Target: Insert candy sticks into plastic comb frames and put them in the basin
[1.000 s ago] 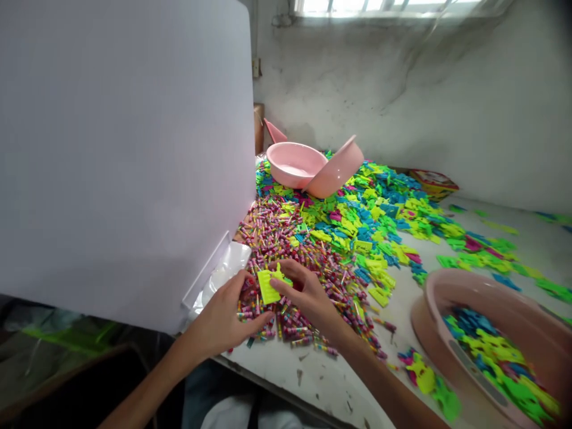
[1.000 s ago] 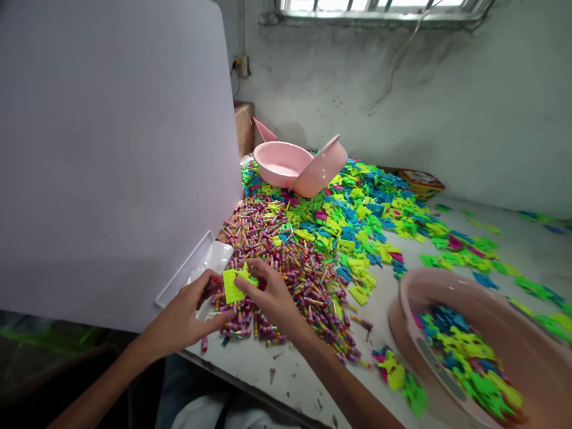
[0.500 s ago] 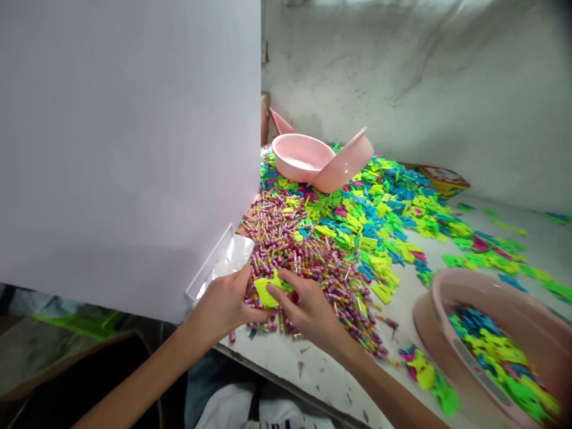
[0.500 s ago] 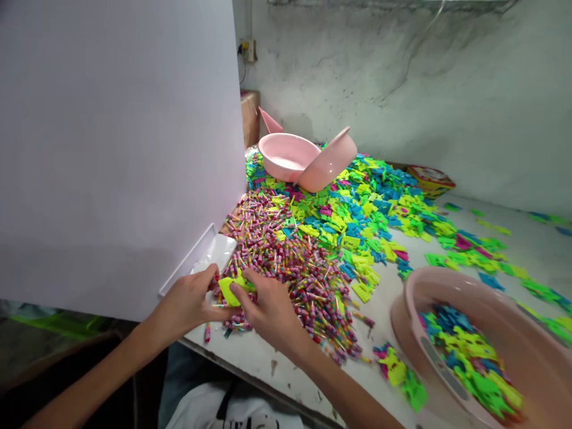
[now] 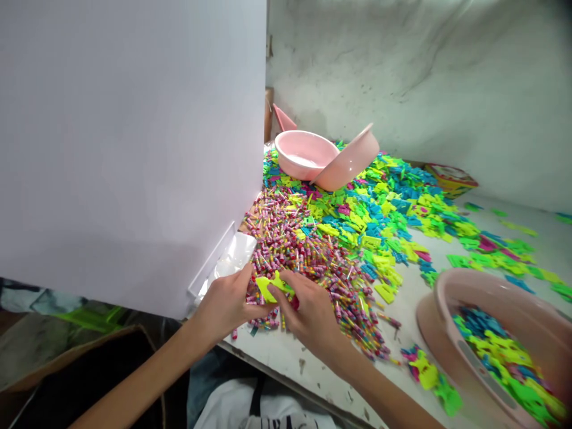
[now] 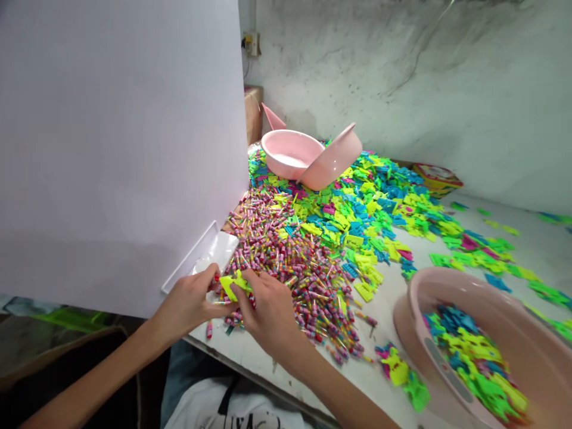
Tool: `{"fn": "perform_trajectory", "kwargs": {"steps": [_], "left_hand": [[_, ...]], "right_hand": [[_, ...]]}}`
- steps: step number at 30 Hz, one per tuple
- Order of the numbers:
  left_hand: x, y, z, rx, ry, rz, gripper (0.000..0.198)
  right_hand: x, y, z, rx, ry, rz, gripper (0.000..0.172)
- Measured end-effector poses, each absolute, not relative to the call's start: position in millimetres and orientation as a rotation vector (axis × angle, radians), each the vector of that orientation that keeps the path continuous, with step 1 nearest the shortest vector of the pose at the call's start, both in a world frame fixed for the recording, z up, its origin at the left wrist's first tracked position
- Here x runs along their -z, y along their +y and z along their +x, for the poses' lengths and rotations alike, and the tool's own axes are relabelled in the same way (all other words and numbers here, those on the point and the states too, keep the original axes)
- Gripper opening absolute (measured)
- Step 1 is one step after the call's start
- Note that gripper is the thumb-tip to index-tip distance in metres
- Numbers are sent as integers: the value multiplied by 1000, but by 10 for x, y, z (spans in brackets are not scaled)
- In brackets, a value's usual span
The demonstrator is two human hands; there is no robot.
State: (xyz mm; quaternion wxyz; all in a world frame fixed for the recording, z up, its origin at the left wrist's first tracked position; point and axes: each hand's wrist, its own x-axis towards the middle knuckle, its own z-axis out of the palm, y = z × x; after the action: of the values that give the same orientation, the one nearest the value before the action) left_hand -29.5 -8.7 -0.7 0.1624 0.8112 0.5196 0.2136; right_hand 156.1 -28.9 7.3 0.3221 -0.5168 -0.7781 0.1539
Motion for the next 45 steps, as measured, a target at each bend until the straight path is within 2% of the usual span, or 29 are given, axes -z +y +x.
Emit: {"fn": "perform_trajectory", "kwargs": {"steps": [4,10,15,24,28,32,36,40,45], "left_hand": [[-14,-103,-287,-502,1497,2371,30],[10,-78,-303,-208,1528,2501,38],[75,-44,-308,-133,1444,2482,38],[216,-63,-266,36,1527,2475,37],[269,-57,-251,31,1498,2471,32],[248,-59,-205,-54,1531,2493,39],[285,-44,-207,-192,1534,2578,46],[445,-26,-264,-163,1414,2624,51],[610,-81,-255,-211,1389,2585,44]], "right_hand": [[-79,-307,1554,-422,-2099,-1332,18],[12,-349,1527,-458,-2096,-1280,20],[131,-411,1502,-435,-2019,-1220,14],[327,-441,1417,-532,-1915,-1393,20],[387,-418,1420,-730,-1771,-1431,23],[392,-332,1455,-891,-1611,-1455,32],[407,-290,1457,-972,-1490,-1454,38],[499,-326,1420,-983,-1423,-1455,37],[613,-325,1390,-1065,-1306,-1465,38]]}}
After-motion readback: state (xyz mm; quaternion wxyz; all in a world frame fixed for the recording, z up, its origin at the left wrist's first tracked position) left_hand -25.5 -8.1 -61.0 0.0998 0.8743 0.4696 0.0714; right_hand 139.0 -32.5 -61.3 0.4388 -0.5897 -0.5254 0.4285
